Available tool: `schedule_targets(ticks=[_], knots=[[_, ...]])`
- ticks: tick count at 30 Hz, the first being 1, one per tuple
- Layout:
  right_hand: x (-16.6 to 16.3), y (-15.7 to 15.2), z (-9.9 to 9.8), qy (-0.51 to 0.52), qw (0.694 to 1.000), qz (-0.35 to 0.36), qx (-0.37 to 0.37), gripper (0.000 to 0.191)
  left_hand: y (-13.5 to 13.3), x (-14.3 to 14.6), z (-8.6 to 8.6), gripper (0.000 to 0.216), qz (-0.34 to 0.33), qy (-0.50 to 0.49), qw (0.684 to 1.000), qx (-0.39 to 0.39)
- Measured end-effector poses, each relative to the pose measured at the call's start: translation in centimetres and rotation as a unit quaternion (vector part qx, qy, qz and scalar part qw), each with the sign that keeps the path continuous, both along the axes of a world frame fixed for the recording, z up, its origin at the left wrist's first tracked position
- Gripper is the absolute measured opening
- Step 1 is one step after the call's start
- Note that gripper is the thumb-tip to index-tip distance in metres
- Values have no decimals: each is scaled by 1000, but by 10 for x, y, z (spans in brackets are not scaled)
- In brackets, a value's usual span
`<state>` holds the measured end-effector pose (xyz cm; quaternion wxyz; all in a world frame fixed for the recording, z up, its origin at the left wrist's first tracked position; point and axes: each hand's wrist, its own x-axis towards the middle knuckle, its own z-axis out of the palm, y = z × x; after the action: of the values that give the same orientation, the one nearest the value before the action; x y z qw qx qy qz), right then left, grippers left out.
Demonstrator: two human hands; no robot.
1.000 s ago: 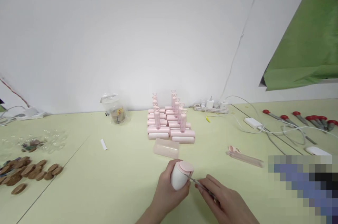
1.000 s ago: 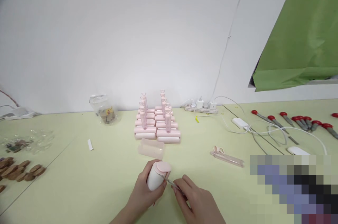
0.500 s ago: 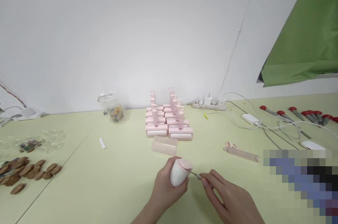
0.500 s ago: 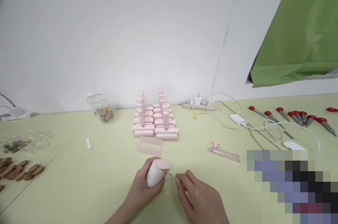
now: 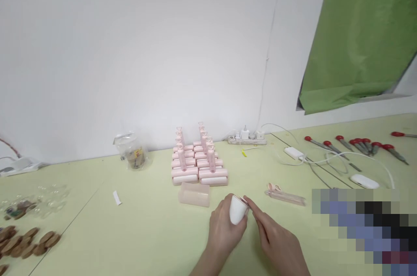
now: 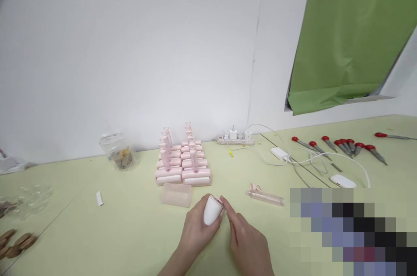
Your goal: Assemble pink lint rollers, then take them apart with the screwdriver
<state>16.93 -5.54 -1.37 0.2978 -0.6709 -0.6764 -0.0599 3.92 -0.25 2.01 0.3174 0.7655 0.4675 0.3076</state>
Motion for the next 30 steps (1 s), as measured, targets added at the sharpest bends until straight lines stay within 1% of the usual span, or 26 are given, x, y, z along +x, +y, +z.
schedule_targets(ticks=[2, 6, 11, 14, 18, 25, 28, 30], knots=[[12, 1, 3, 4, 1000, -29, -3, 45, 5, 17, 1, 18, -1, 31, 999, 9], [32, -2, 10, 9, 994, -103, -34, 43, 10, 50, -1, 28, 7, 109, 993, 54], [45, -6, 13, 19, 981, -162, -100, 44, 9, 75, -5, 27, -5, 132, 989, 69], [46, -3, 15, 27, 974, -184, -132, 44, 8, 82, -7, 28, 5, 140, 987, 78], [46, 4, 16, 36, 968, -200, -149, 43, 9, 86, -9, 34, 22, 161, 982, 95], [55, 2, 17, 54, 965, -202, -156, 40, 4, 94, -7, 37, 2, 216, 966, 142], [57, 0, 14, 80, 962, -205, -164, 38, 3, 98, -8, 36, -3, 248, 955, 164], [57, 2, 10, 96, 958, -211, -171, 36, 5, 100, -9, 37, 5, 266, 948, 174]])
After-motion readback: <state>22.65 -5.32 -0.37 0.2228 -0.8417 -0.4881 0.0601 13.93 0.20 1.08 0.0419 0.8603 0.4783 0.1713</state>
